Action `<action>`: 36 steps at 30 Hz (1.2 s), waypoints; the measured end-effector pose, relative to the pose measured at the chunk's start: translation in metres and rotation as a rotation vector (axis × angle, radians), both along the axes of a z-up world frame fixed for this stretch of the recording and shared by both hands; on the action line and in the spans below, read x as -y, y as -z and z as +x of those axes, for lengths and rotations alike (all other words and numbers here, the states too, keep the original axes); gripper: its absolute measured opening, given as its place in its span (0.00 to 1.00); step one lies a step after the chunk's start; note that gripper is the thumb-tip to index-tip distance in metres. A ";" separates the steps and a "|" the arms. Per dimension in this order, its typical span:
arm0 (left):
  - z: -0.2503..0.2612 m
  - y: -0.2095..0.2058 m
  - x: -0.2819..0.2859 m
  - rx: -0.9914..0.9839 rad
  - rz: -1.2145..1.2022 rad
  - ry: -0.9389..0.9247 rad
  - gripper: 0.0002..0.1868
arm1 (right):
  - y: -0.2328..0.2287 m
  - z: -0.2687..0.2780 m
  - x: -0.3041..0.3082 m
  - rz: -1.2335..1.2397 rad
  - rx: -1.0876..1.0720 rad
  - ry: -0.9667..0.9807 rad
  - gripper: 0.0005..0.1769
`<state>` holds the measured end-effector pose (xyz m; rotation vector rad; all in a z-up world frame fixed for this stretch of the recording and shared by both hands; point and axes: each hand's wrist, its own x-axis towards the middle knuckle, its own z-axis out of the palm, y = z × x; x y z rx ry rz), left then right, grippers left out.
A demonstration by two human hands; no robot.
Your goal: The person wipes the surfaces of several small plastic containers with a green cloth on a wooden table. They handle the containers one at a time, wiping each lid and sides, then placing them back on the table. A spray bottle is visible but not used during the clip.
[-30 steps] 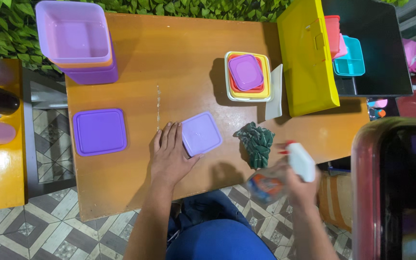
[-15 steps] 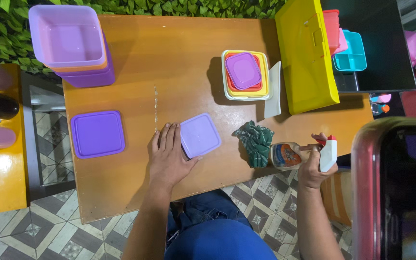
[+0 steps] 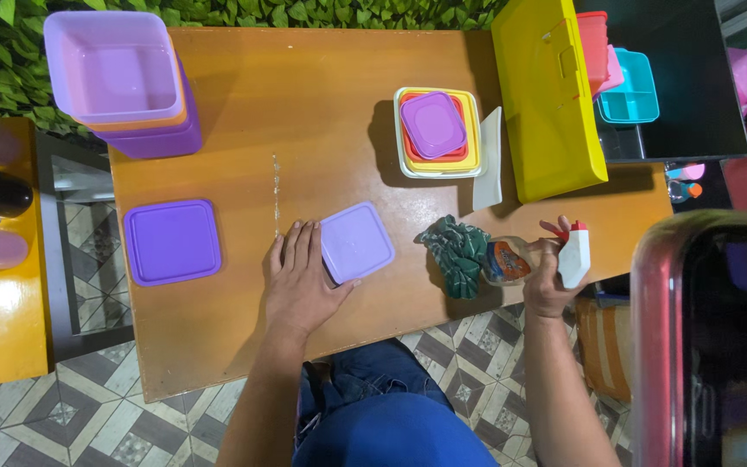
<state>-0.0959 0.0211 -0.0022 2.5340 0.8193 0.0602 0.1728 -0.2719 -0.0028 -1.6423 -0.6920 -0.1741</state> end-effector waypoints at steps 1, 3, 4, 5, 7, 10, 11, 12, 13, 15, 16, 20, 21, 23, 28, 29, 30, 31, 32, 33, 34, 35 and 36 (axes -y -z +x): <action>0.000 -0.001 0.000 0.009 -0.002 0.002 0.61 | 0.004 -0.006 0.003 -0.051 0.018 -0.001 0.34; 0.000 -0.002 0.000 0.015 -0.010 0.004 0.61 | 0.010 -0.017 0.011 -0.079 0.018 0.051 0.38; -0.001 -0.002 0.000 0.010 -0.017 0.004 0.61 | 0.013 -0.026 0.015 -0.055 -0.002 0.105 0.42; -0.002 -0.002 0.000 0.005 -0.024 0.004 0.61 | 0.018 -0.038 0.020 -0.031 -0.022 0.158 0.45; -0.005 -0.001 0.000 0.031 -0.034 0.009 0.60 | 0.021 -0.067 0.032 -0.007 -0.052 0.233 0.26; -0.009 0.000 0.000 0.002 -0.046 0.018 0.60 | 0.014 -0.109 0.033 -0.443 0.190 0.132 0.22; -0.010 -0.001 0.001 -0.019 -0.048 0.021 0.61 | 0.009 -0.118 0.028 -0.628 0.335 0.075 0.24; -0.010 -0.001 0.001 0.013 -0.042 0.018 0.61 | 0.004 -0.127 0.020 -0.653 0.347 0.015 0.26; -0.011 -0.002 0.001 0.046 -0.036 0.015 0.61 | 0.000 -0.131 0.007 -0.678 0.359 -0.046 0.28; -0.009 -0.002 0.001 0.089 -0.033 0.013 0.61 | -0.007 -0.130 -0.024 -0.813 0.260 -0.078 0.36; -0.010 -0.003 0.001 0.098 -0.033 0.009 0.61 | -0.009 -0.128 -0.040 -0.861 0.347 -0.058 0.38; -0.012 -0.001 0.002 0.119 -0.040 0.016 0.61 | -0.010 -0.112 -0.094 -1.163 0.456 0.074 0.43; -0.013 -0.001 0.001 0.109 -0.039 0.027 0.61 | -0.010 -0.109 -0.101 -1.220 0.390 0.088 0.42; -0.013 0.003 0.000 0.089 -0.041 0.041 0.61 | -0.009 -0.103 -0.111 -1.335 0.262 0.111 0.40; -0.017 0.015 0.000 0.183 -0.067 0.032 0.61 | -0.023 -0.097 -0.111 -1.129 0.179 0.113 0.25; -0.018 0.016 0.000 0.185 -0.060 0.032 0.60 | -0.027 -0.099 -0.113 -1.043 0.143 0.101 0.23; -0.017 0.017 0.000 0.187 -0.059 0.027 0.61 | -0.030 -0.103 -0.116 -0.992 0.167 0.086 0.22; -0.017 0.018 0.001 0.188 -0.057 0.021 0.61 | -0.034 -0.109 -0.117 -0.941 0.191 0.071 0.21; -0.017 0.018 0.001 0.189 -0.055 0.017 0.61 | -0.036 -0.115 -0.119 -0.889 0.213 0.058 0.20; -0.017 0.019 0.001 0.172 -0.068 0.015 0.61 | -0.035 -0.121 -0.125 -0.888 0.207 -0.006 0.21; -0.016 0.020 0.000 0.156 -0.082 0.013 0.60 | -0.032 -0.126 -0.133 -0.887 0.202 -0.070 0.22; -0.015 0.021 0.000 0.139 -0.096 0.011 0.60 | -0.027 -0.130 -0.142 -0.886 0.197 -0.134 0.23; -0.015 0.021 0.001 0.133 -0.109 0.006 0.58 | -0.018 -0.137 -0.154 -0.868 0.237 -0.159 0.22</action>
